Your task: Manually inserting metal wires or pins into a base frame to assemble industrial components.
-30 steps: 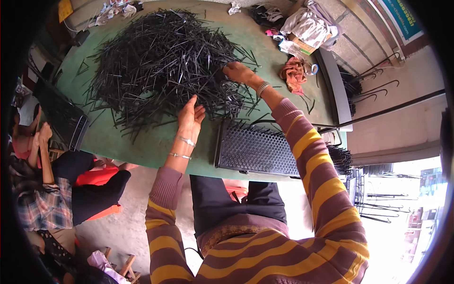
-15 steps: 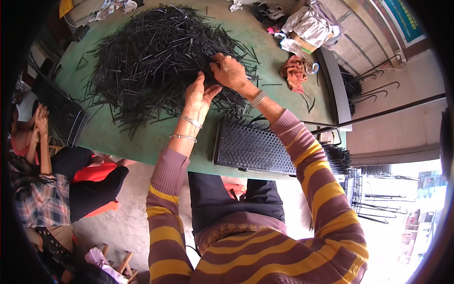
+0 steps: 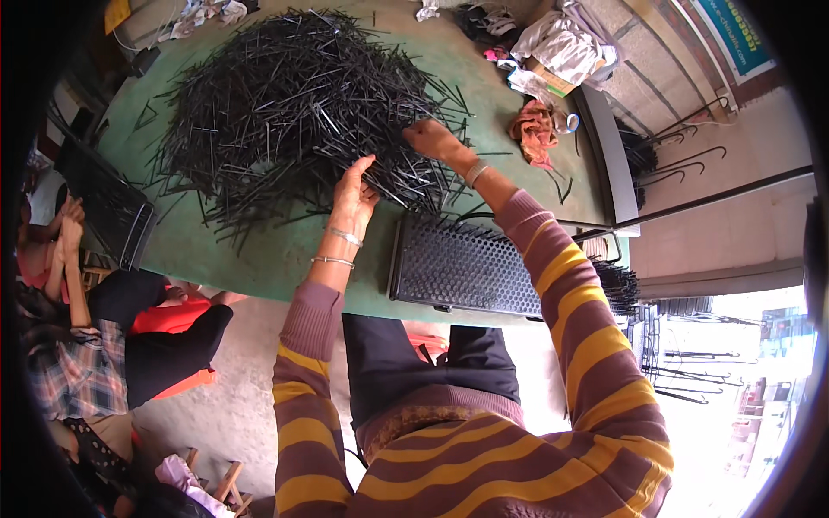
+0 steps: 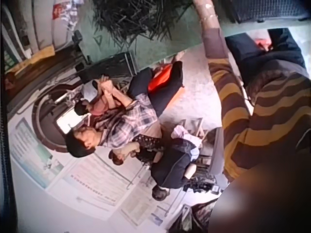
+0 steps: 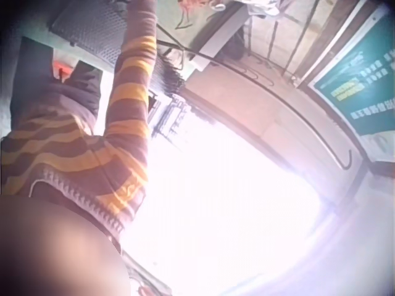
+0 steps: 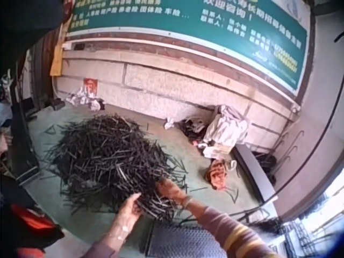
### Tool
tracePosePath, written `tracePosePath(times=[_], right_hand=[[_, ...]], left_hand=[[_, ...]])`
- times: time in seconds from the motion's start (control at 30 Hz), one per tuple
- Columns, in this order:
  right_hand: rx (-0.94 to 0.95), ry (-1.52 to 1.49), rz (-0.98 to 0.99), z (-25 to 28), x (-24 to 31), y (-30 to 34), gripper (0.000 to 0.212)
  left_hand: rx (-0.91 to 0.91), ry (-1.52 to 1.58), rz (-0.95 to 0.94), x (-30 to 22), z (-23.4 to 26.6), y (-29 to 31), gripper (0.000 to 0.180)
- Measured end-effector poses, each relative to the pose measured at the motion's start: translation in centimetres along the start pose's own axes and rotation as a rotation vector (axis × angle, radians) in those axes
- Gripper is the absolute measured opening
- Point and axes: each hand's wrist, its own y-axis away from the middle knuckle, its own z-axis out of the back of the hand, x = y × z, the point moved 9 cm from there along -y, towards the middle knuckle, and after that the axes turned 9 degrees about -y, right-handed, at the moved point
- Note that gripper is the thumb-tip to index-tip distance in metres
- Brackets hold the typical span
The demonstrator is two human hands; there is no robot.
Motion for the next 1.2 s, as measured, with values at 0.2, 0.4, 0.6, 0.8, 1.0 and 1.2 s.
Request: tracePosePath(times=[0.2,0.4,0.6,0.8,1.0,1.2], right_hand=[[0.156,0.052,-0.196,-2.9,3.5,-0.1,0.049],[0.123,-0.077,-0.089,-0.5,6.4,1.7,0.044],[-0.045,0.099,0.175,3.1,12.4,5.0,0.026],[-0.325,-0.011,0.458,8.4,16.5,9.7,0.012],[-0.394,0.327,0.640,4.8,18.0,10.6,0.026],[-0.315,0.221,0.534,4.6,17.0,10.7,0.025]], left_hand=[[-0.099,0.065,0.002,-1.8,-0.4,-1.6,0.053],[-0.028,0.133,-0.030,-2.3,-3.1,-0.9,0.047],[0.127,0.228,-0.072,-2.9,-5.6,1.6,0.048],[0.491,0.228,-0.268,-6.2,-10.1,5.0,0.058],[0.467,0.289,-0.242,-8.1,-9.3,4.5,0.059],[0.461,0.378,-0.242,-7.4,-9.1,2.8,0.046]])
